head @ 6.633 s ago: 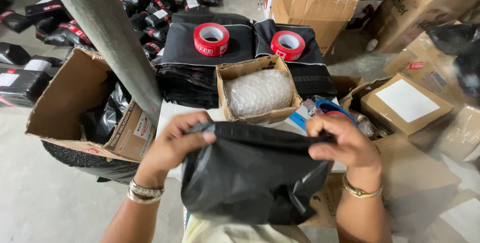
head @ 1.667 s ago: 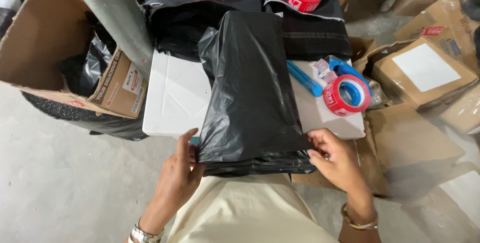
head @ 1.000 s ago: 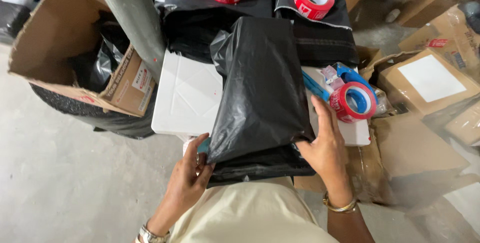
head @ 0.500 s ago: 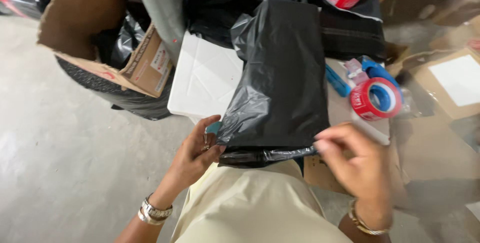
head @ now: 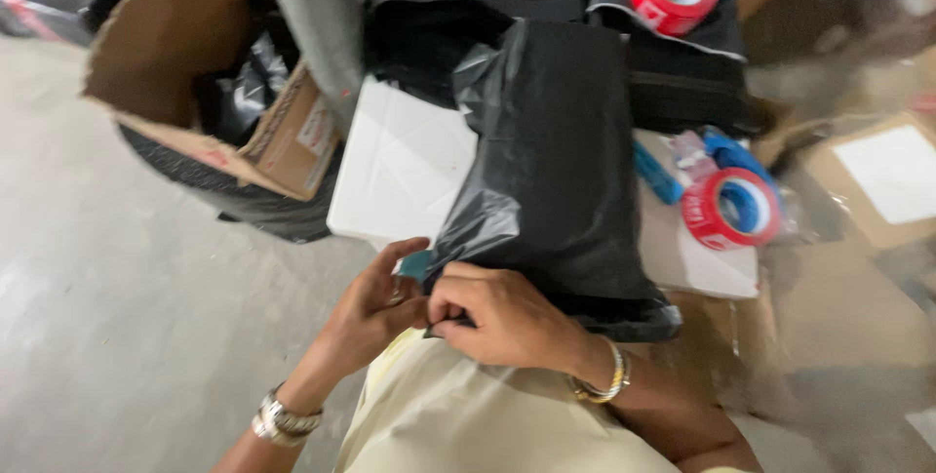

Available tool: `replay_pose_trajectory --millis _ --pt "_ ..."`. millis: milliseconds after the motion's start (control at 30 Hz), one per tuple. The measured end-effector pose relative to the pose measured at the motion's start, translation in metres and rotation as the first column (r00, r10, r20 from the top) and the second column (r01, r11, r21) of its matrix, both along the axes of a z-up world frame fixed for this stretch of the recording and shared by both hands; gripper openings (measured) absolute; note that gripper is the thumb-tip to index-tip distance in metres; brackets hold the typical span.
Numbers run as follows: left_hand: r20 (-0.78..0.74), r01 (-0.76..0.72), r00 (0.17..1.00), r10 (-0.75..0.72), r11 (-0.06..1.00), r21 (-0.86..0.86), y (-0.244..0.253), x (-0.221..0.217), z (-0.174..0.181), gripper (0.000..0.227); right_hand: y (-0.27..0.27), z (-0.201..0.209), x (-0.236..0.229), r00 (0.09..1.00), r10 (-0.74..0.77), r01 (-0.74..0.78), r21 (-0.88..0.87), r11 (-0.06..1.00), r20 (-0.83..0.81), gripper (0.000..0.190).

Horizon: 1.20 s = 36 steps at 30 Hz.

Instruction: The person packs items into black shipping bags and small cardboard boxes, sealing them with tape and applying shipping labels.

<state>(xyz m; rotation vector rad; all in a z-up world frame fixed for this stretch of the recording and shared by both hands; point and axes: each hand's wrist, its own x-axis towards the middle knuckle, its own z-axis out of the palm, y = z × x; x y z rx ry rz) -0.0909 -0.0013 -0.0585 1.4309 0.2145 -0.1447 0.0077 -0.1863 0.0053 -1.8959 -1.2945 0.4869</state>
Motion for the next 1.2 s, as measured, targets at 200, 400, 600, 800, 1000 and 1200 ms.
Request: replay_pose_trajectory --millis 200,400,600,800,1000,1200 --pt "-0.029 -0.005 1.000 0.003 0.999 -0.052 -0.001 0.001 -0.008 0.067 -0.036 0.015 0.008 0.991 0.019 -0.025 -0.049 0.999 -0.131 0.011" --pt "-0.089 -0.010 0.996 0.009 1.000 -0.010 0.004 0.006 -0.017 0.064 -0.191 0.071 0.071 0.957 0.170 -0.147 0.113 0.983 -0.235 0.013" --pt "-0.106 0.047 0.994 -0.037 0.995 0.090 0.004 0.003 -0.020 0.060 -0.340 0.086 0.263 0.528 -0.845 0.812 0.344 0.471 -0.089 0.015" --pt "-0.154 0.065 0.988 -0.030 0.972 0.226 0.007 -0.002 -0.020 0.056 -0.346 -0.039 0.401 0.259 -0.856 0.965 0.162 0.208 -0.446 0.019" --pt "-0.071 0.052 0.996 -0.045 0.994 0.098 0.010 0.002 -0.032 0.057 -0.342 -0.066 0.399 0.072 -0.997 0.990 -0.121 0.075 -0.033 0.019" --pt "-0.079 0.185 0.982 -0.170 0.942 0.281 0.020 0.010 -0.006 0.065 -0.373 0.014 0.313 0.391 -0.901 0.862 0.416 0.288 -0.187 0.025"
